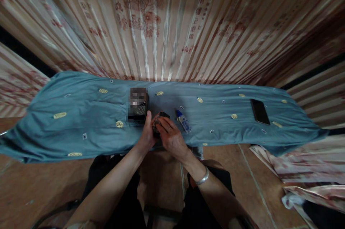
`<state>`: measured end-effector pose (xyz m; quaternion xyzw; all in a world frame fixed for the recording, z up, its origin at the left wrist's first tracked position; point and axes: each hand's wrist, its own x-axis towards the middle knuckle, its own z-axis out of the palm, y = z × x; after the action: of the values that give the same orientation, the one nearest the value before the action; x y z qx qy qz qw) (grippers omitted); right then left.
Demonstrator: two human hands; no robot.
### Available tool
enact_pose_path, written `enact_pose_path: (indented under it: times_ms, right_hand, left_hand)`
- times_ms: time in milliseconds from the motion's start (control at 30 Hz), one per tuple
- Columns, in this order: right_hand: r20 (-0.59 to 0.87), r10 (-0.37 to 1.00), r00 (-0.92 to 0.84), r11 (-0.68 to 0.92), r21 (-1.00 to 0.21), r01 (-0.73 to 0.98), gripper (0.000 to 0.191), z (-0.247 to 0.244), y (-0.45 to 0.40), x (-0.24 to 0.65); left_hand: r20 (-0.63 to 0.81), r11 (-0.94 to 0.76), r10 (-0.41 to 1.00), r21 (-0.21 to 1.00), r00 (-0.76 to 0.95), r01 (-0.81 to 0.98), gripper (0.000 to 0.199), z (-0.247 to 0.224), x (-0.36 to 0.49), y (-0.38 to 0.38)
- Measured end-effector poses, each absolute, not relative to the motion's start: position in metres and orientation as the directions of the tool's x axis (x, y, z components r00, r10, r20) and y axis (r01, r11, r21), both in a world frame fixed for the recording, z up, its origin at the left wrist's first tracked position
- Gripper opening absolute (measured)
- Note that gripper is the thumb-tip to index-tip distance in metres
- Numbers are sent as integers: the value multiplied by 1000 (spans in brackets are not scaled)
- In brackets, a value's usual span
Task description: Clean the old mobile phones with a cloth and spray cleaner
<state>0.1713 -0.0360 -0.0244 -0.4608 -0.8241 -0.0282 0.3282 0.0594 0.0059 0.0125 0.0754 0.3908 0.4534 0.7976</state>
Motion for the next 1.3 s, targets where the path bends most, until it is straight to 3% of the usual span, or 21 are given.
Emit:
enact_pose_path:
  times_ms: [233,567,900,1133,1300]
  right_hand:
    - [603,725,-334,581,-273,767,38,-23,-27,178]
    - [567,792,-226,515,-421,747,50,-23,-16,188]
    - [601,778,-183,509,-432,745,54,-30,-18,186]
    - [605,792,-85,477,-526,704,52,-35,-20,185]
    - [569,823,-2,422,-608,672,49,-35,-18,180]
  left_hand:
    - [-526,572,794,477,305,-667,59,13,61,7]
    - [-475,587,801,511,363,-627,57,8,59,0]
    - [-463,553,824,535,325,-639,54,16,52,0]
    - [-567,574,787,527,244,-626,20,16,51,-1]
    - [-588,561,778,496,220,-663,24,18,55,1]
